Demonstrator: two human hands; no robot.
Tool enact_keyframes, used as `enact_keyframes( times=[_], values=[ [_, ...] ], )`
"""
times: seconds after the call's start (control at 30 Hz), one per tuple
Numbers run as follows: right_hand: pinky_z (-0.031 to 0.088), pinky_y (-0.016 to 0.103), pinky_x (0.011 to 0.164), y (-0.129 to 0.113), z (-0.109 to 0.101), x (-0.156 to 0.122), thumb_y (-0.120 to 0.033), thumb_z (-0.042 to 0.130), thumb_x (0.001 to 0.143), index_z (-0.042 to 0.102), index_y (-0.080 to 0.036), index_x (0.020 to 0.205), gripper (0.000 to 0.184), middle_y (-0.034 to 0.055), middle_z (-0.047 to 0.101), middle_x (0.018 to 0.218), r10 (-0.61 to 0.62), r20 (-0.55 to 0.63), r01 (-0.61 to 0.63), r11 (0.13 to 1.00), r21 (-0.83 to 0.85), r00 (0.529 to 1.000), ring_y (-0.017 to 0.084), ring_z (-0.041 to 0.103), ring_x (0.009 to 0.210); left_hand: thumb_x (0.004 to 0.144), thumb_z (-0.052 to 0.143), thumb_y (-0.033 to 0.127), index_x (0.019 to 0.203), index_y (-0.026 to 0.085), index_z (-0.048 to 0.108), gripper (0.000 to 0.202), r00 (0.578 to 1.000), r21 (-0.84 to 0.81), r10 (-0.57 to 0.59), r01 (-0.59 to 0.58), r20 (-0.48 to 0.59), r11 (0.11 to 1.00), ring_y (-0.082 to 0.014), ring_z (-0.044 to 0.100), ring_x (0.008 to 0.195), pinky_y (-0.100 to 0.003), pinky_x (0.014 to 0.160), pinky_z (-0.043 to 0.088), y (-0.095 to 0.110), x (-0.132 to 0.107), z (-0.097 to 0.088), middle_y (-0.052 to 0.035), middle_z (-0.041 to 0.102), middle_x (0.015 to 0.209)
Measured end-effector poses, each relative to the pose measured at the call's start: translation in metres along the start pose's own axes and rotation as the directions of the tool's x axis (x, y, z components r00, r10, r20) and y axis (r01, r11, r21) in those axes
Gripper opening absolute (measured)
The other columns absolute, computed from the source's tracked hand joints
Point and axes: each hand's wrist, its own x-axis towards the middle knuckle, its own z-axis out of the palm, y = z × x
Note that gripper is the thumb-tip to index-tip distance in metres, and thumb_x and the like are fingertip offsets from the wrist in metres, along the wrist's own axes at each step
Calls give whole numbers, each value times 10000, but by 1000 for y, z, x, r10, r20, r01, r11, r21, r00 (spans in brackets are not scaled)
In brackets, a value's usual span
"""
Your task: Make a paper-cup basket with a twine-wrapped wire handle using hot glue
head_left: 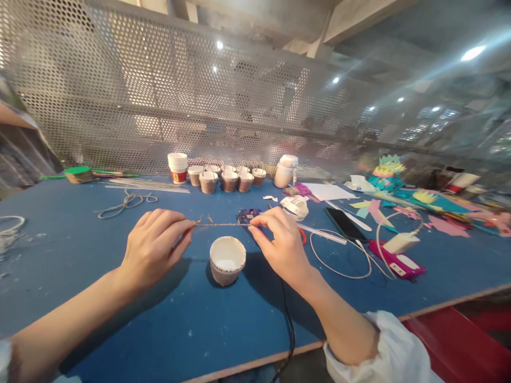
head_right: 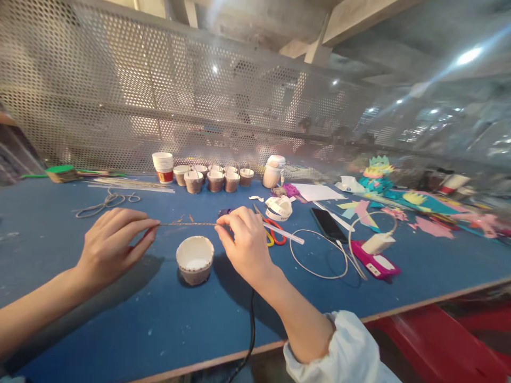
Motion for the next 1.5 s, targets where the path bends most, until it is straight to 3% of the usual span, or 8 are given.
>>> enact_keyframes(
  times=[0.17, 0.27, 0.4, 0.53, 0.87, 1.03, 1.2, 1.5],
  values=[
    [476, 347, 740, 1, 0, -2, -135, 583, 857, 593, -220, 1055, 216, 55, 583, 925, 89, -28, -84, 986, 147, 996, 192, 575, 852, 822, 616, 134, 940, 164, 611, 122, 999, 38, 45, -44, -27, 998, -187, 564, 707, -315, 634, 438, -4, -2, 3, -54, 641, 808],
    [481, 355, 762, 2, 0, -2, -131, 562, 870, 594, -217, 1111, 258, 76, 566, 970, 24, -65, -17, 994, 108, 998, 202, 571, 903, 819, 615, 129, 940, 160, 612, 125, 998, 36, 54, -53, -33, 998, -188, 570, 710, -316, 638, 441, -4, -2, 3, -57, 644, 810],
    [450, 358, 736, 3, 0, -1, -131, 562, 879, 658, -192, 960, 140, 69, 598, 901, -109, -61, 107, 994, -35, 992, 184, 564, 799, 820, 608, 129, 944, 164, 616, 129, 997, 18, 46, -45, -56, 999, -189, 579, 715, -317, 650, 445, -3, -2, 3, -59, 650, 818],
    [401, 344, 704, 3, 2, -1, -147, 566, 887, 643, -172, 836, 96, 45, 633, 800, -122, -8, 120, 987, -109, 993, 178, 576, 761, 842, 578, 160, 944, 185, 629, 117, 999, 17, 15, -14, -33, 1000, -185, 589, 720, -316, 665, 445, -3, -3, 3, -52, 656, 820],
    [448, 314, 714, -2, 9, -4, -149, 574, 874, 630, -203, 808, 102, 19, 657, 782, 59, 35, -63, 991, 117, 998, 168, 616, 771, 901, 488, 222, 879, 191, 670, 186, 977, 12, -154, 153, 149, 988, -186, 554, 726, -313, 652, 449, 2, -1, 5, -60, 632, 811],
    [436, 336, 723, -6, 5, -4, -172, 591, 860, 675, -193, 866, 87, 37, 660, 781, -5, 26, 4, 1000, 20, 1000, 184, 624, 789, 905, 469, 230, 873, 198, 661, 197, 966, -39, -196, 205, 166, 978, -187, 566, 746, -309, 677, 463, 3, 2, 2, -52, 621, 811],
    [367, 334, 670, -11, -1, -3, -154, 560, 878, 690, -172, 838, 137, 32, 647, 739, -102, 85, 114, 982, -150, 991, 162, 595, 705, 898, 481, 184, 880, 159, 657, 178, 988, -61, -122, 128, 97, 990, -177, 536, 716, -299, 680, 458, 5, 4, -1, -63, 594, 788],
    [456, 315, 670, -12, -1, -5, -139, 528, 903, 690, -170, 867, 169, 64, 647, 778, -49, 41, 52, 997, -63, 998, 168, 607, 712, 916, 436, 225, 896, 174, 685, 255, 963, -61, -220, 231, 153, 971, -179, 555, 748, -295, 668, 470, 14, 8, -4, -64, 581, 802]
  ],
)
